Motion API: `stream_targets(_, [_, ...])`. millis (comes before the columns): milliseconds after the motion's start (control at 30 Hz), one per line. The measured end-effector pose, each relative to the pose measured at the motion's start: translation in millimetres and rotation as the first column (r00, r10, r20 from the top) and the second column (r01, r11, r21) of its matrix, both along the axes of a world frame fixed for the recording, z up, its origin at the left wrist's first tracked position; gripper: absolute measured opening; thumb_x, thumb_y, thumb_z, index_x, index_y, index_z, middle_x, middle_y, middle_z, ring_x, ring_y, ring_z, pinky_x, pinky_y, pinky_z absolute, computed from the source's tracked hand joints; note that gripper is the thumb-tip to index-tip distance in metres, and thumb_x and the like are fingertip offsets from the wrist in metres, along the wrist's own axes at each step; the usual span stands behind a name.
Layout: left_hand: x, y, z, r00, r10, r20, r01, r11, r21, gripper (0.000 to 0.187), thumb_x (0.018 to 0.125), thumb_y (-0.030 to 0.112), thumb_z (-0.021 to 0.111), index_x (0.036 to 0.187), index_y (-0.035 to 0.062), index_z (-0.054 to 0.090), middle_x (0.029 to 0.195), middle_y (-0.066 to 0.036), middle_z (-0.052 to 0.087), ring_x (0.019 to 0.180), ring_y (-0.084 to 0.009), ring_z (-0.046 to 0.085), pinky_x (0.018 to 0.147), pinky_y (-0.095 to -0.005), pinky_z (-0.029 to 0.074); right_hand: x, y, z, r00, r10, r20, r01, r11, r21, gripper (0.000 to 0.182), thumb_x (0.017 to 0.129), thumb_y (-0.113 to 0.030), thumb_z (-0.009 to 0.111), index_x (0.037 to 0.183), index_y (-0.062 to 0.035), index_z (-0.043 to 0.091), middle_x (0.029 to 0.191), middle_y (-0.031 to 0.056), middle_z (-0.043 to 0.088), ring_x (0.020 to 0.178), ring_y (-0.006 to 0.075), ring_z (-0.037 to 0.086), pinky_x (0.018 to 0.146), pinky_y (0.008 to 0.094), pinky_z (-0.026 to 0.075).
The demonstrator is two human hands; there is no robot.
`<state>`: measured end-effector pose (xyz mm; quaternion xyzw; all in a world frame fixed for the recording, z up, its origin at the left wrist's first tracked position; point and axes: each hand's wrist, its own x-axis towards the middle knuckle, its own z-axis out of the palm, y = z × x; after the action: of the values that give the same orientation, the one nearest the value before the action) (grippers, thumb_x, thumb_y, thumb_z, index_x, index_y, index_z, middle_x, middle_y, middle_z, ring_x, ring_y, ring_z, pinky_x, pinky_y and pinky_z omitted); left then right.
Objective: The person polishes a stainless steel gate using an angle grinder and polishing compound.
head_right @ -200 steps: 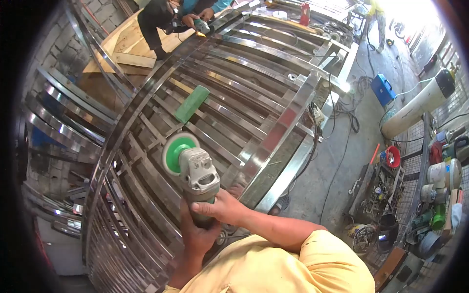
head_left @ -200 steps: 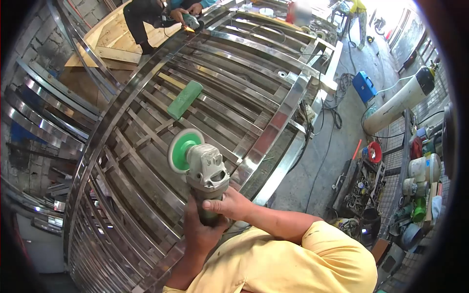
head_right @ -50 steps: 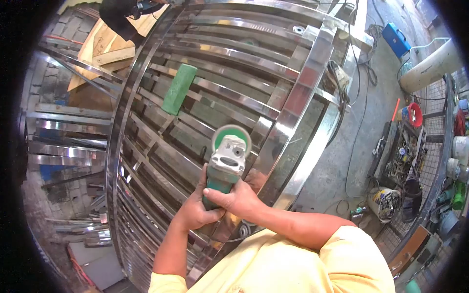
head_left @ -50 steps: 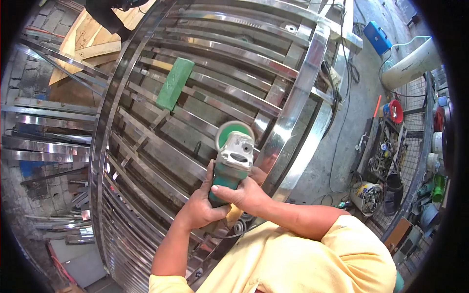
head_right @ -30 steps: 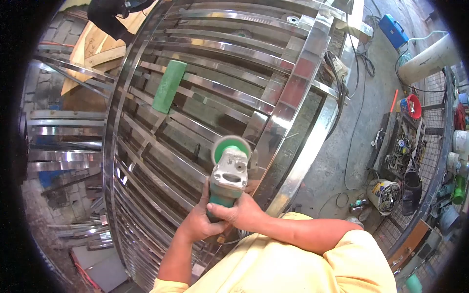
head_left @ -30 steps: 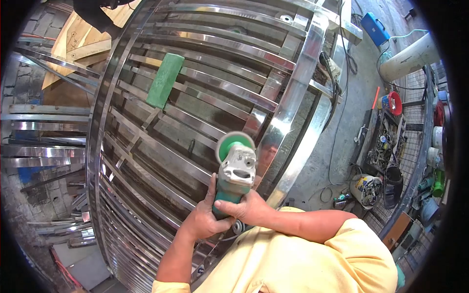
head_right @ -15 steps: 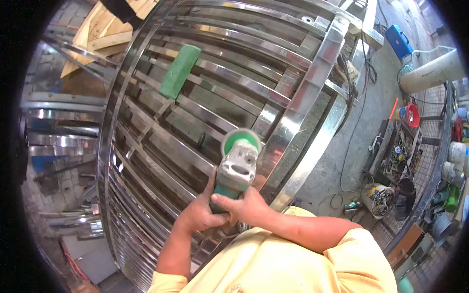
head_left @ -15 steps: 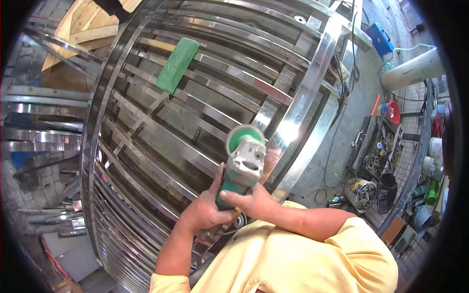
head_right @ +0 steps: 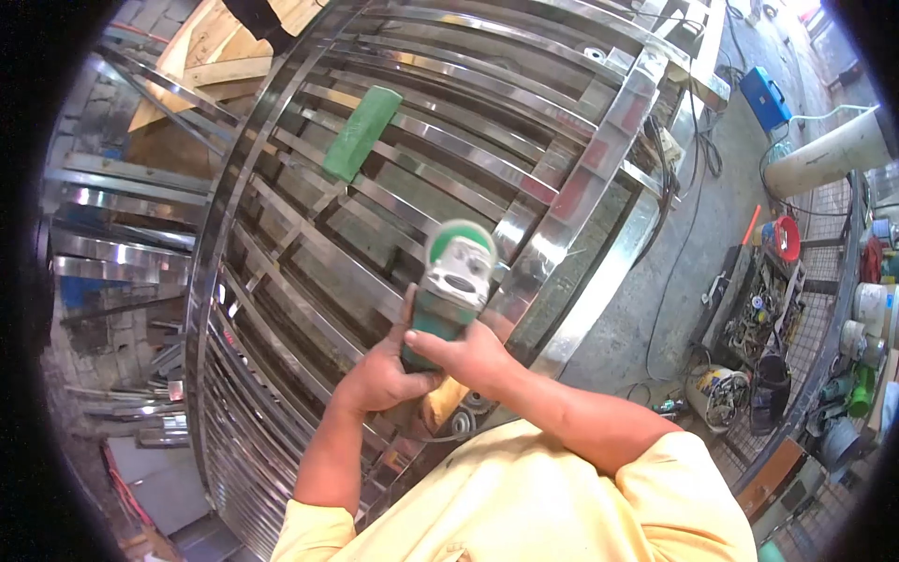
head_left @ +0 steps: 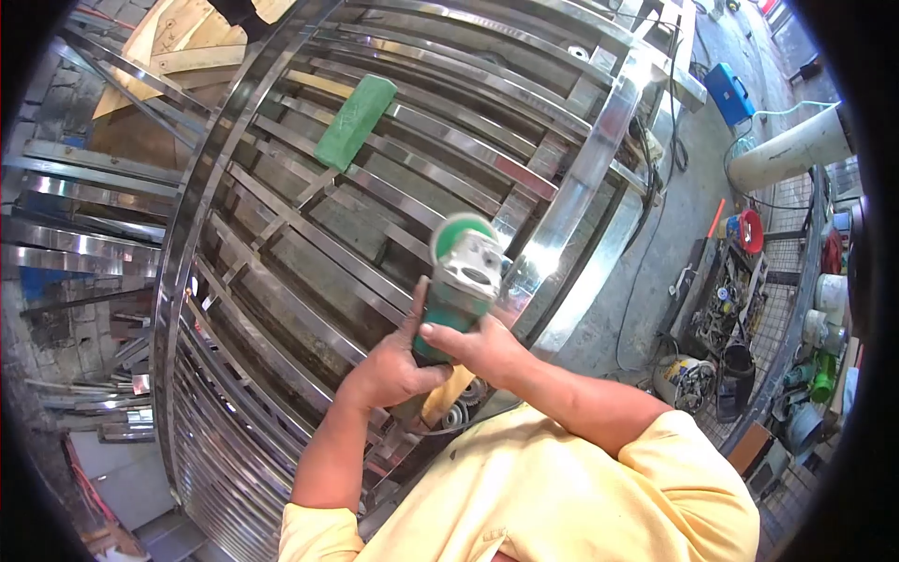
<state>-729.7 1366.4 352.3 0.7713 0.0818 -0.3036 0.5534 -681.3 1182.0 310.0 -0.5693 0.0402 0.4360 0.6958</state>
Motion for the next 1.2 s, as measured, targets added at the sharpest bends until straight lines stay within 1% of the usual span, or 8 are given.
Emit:
stream_targets(233, [-6.9,-45.2,35.1,0.994,0.095,0.047,-0.104,0.959,0.263,0.115,0.081,0.025,0.076,0.166,0.0115,0.001,0.134,-0.032,0.062,0.122,-0.0477,0.062,0.102,-0.0466,0.051,6.7,-12.0,-0.8,0.973,0.011,-0.23,0.019,0.992,0.125,0.069,0.086,-0.037,0.084,0.14,-0.0046,0.055,0.127,0.0091,0.064,0.115,0.0209,0.061,0.098,0.0388,0.052])
stream_targets(333, [-38.2,-77.8,1.4,0.81,-0.1,0.577,-0.252,0.83,0.497,0.111,0.083,0.037,0.08,0.161,-0.0058,0.013,0.136,-0.036,0.052,0.107,-0.0515,0.064,0.088,-0.0517,0.056,14.3,-12.2,22.9,0.982,-0.171,0.077,0.161,0.98,0.112,0.072,0.083,-0.036,0.085,0.139,-0.0033,0.053,0.126,0.0087,0.062,0.114,0.0206,0.059,0.099,0.0379,0.05])
stream_targets(467, [-47.5,-130.0,-0.8,0.83,-0.047,0.556,-0.299,0.803,0.515,0.115,0.078,0.037,0.082,0.161,-0.0039,0.013,0.136,-0.044,0.04,0.11,-0.0594,0.058,0.095,-0.0539,0.054,31.0,-28.8,42.7,0.924,-0.324,0.205,0.334,0.942,-0.015,0.101,0.073,-0.026,0.092,0.15,-0.0025,0.032,0.13,0.0162,0.057,0.116,0.0247,0.059,0.1,0.0368,0.05])
stream_targets(633, [-10.3,-87.5,3.5,0.539,-0.182,0.823,-0.116,0.951,0.286,0.074,0.083,0.027,0.078,0.145,-0.002,0.051,0.128,-0.028,0.061,0.109,-0.0448,0.064,0.096,-0.0512,0.053,55.9,-64.8,20.3,0.833,-0.436,0.339,0.342,0.889,0.303,0.089,0.076,-0.017,0.086,0.148,-0.006,0.035,0.127,0.0126,0.059,0.112,0.0224,0.061,0.093,0.0379,0.054])
stream_targets(767, [98.9,4.5,-20.7,0.444,-0.132,0.886,-0.426,0.839,0.338,0.046,0.085,0.024,0.075,0.125,0.001,0.067,0.126,-0.02,0.065,0.11,-0.0356,0.065,0.097,-0.0459,0.053,67.0,-89.0,34.1,0.815,-0.54,0.207,0.43,0.806,0.408,0.075,0.081,-0.027,0.084,0.139,-0.0078,0.04,0.109,0.0109,0.061,0.085,0.0227,0.068,0.067,0.038,0.062])
stream_targets(900, [226.0,64.4,-39.1,0.644,-0.21,0.736,-0.628,0.403,0.665,0.064,0.086,0.035,0.074,0.142,0.0099,0.054,0.137,-0.021,0.058,0.126,-0.0416,0.056,0.103,-0.0523,0.049,72.2,-99.5,28.1,0.844,-0.501,0.19,0.409,0.831,0.378,0.08,0.08,-0.017,0.083,0.144,-0.008,0.037,0.121,0.013,0.061,0.102,0.024,0.065,0.082,0.0422,0.059])
stream_targets(1067, [288.7,99.5,-76.3,0.822,-0.171,0.543,-0.487,0.283,0.826,0.086,0.082,0.04,0.078,0.152,0.0113,0.039,0.131,-0.028,0.057,0.124,-0.0468,0.057,0.1,-0.0559,0.049,55.8,-99.3,31.4,0.872,-0.409,0.268,0.34,0.901,0.268,0.089,0.078,-0.023,0.087,0.148,-0.0057,0.034,0.127,0.0112,0.058,0.114,0.0223,0.059,0.098,0.0398,0.051])
stream_targets(1200, [273.0,111.8,-73.7,0.795,-0.047,0.604,-0.467,0.588,0.66,0.079,0.078,0.038,0.082,0.143,0.0105,0.048,0.133,-0.021,0.062,0.12,-0.0422,0.061,0.101,-0.0534,0.049,35.5,-114.7,24.2,0.893,-0.294,0.341,0.289,0.955,0.065,0.104,0.074,-0.034,0.091,0.151,-0.0011,0.03,0.132,0.0143,0.054,0.122,0.0236,0.054,0.105,0.0397,0.045])
